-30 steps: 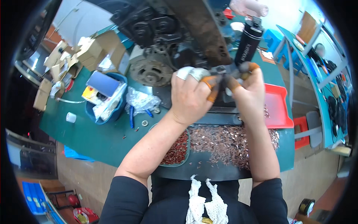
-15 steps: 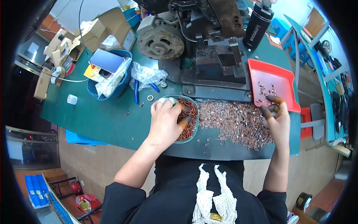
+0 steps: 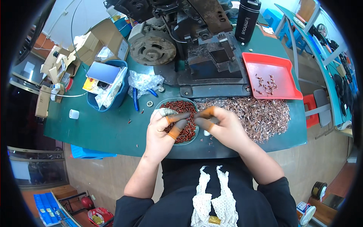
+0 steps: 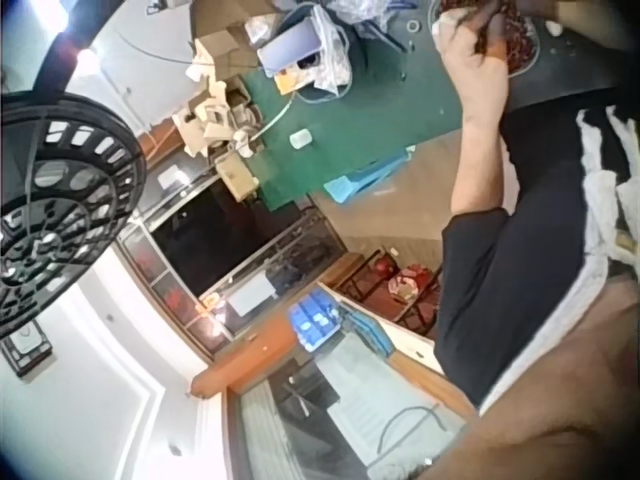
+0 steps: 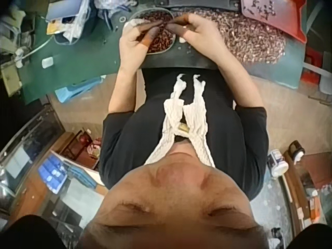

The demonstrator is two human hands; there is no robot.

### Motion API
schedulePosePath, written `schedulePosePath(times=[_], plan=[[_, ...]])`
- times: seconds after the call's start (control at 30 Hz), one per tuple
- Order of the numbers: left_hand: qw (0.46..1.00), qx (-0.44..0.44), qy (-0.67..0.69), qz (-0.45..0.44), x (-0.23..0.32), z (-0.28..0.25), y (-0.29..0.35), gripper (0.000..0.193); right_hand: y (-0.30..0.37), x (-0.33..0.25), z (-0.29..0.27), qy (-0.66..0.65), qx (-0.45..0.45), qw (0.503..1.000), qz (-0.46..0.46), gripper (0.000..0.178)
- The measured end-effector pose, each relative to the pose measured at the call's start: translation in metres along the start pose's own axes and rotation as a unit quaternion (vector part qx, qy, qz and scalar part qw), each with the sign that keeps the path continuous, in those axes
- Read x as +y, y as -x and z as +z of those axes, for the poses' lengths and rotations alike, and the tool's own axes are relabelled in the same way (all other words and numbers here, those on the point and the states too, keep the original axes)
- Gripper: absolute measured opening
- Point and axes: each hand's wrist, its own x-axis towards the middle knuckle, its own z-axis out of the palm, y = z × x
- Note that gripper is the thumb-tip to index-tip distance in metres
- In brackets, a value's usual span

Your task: The person repeatedly picks up wire segments and metal terminals, fits them together by hand, and feeds them into a crimping machine.

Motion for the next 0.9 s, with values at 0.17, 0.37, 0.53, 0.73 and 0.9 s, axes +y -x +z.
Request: schedulePosePath(times=[0.17,0.37,0.53,0.73,0.9], plan=[[0.999,0.027,0.023,-0.005,0.001,0.006,0.000,0.022,-0.015,0.013,0.011,-0.118,-0.055,0.988,0.086,0.013],[0.993,0.029,0.110,-0.023,0.011,0.023,-0.004,0.026,-0.007,0.003,-0.009,-0.209,-0.046,0.962,0.170,0.012],[0.990,-0.012,-0.026,0.136,0.021,0.032,-0.011,0.025,0.021,0.005,-0.035,-0.155,-0.016,0.979,0.130,0.013],[0.997,-0.030,0.046,0.061,0.019,0.029,-0.006,0.018,0.062,0.023,-0.071,0.257,-0.028,0.962,-0.088,0.018],[0.995,-0.052,0.053,0.063,0.022,0.032,-0.006,0.018,0.051,0.023,-0.076,0.368,-0.089,0.911,-0.164,0.016]])
